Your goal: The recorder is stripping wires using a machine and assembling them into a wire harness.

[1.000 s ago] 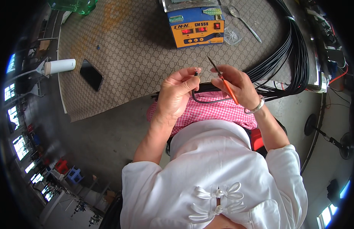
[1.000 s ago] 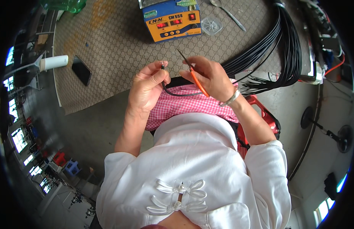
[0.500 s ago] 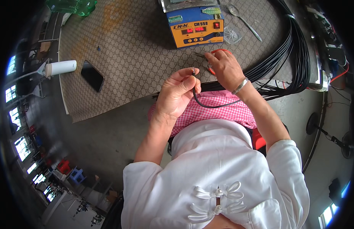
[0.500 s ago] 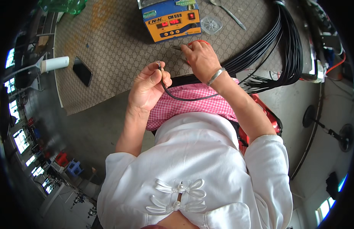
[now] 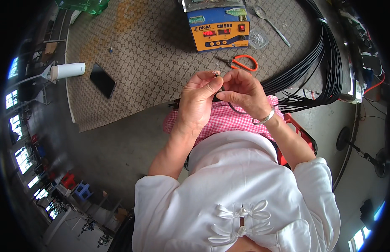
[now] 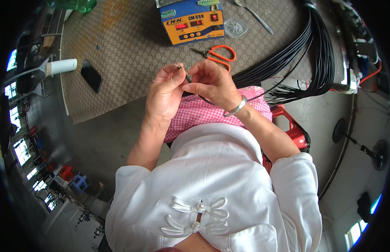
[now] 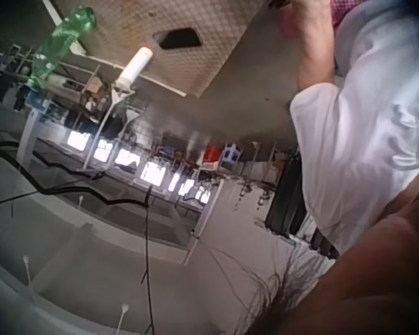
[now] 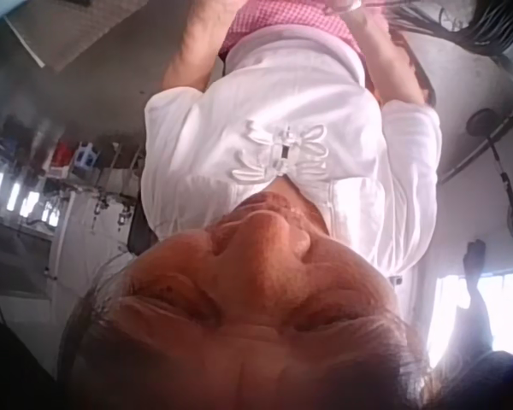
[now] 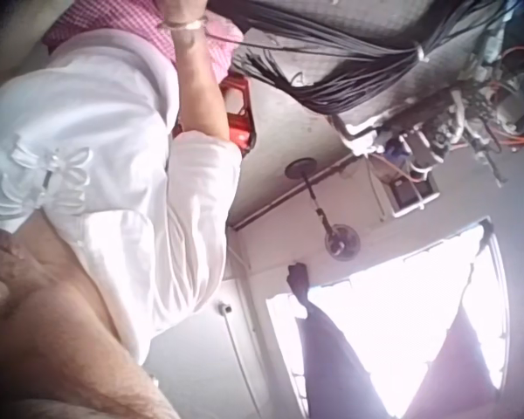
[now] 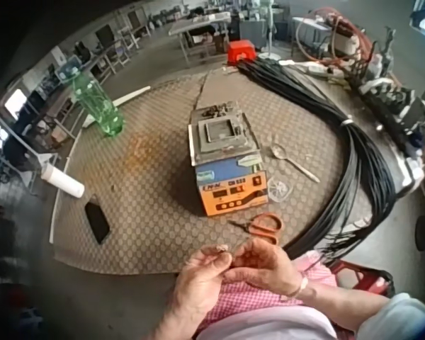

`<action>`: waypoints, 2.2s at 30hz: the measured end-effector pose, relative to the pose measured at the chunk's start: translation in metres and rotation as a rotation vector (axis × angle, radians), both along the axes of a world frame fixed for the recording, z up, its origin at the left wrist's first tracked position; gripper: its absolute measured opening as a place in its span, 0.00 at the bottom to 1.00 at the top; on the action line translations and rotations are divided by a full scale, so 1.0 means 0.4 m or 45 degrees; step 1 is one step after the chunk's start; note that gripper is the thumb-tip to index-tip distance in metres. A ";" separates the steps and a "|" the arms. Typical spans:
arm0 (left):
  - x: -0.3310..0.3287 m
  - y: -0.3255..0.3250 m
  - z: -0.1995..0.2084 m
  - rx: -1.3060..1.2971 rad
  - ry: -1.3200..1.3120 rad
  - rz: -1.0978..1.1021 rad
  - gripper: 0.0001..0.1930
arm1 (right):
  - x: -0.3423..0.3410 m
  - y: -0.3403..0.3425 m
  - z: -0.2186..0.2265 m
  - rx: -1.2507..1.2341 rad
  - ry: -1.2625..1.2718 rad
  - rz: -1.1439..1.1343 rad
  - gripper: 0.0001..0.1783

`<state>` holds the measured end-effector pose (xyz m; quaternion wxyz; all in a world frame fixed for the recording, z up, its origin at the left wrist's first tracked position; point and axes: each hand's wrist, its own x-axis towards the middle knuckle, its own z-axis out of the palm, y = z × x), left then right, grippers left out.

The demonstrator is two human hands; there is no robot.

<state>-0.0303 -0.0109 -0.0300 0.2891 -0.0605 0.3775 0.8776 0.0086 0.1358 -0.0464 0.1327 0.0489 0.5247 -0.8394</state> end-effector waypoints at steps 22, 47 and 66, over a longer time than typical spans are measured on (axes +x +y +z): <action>-0.036 -0.024 0.008 0.105 -0.318 -0.167 0.09 | 0.008 0.025 0.033 -0.011 -0.170 -0.082 0.08; -0.039 -0.028 -0.047 0.189 -0.418 -0.080 0.10 | -0.178 0.125 0.162 0.582 0.248 -0.247 0.07; -0.037 -0.070 -0.156 0.083 -0.583 -0.029 0.08 | -0.509 0.178 0.138 2.120 0.747 -0.167 0.09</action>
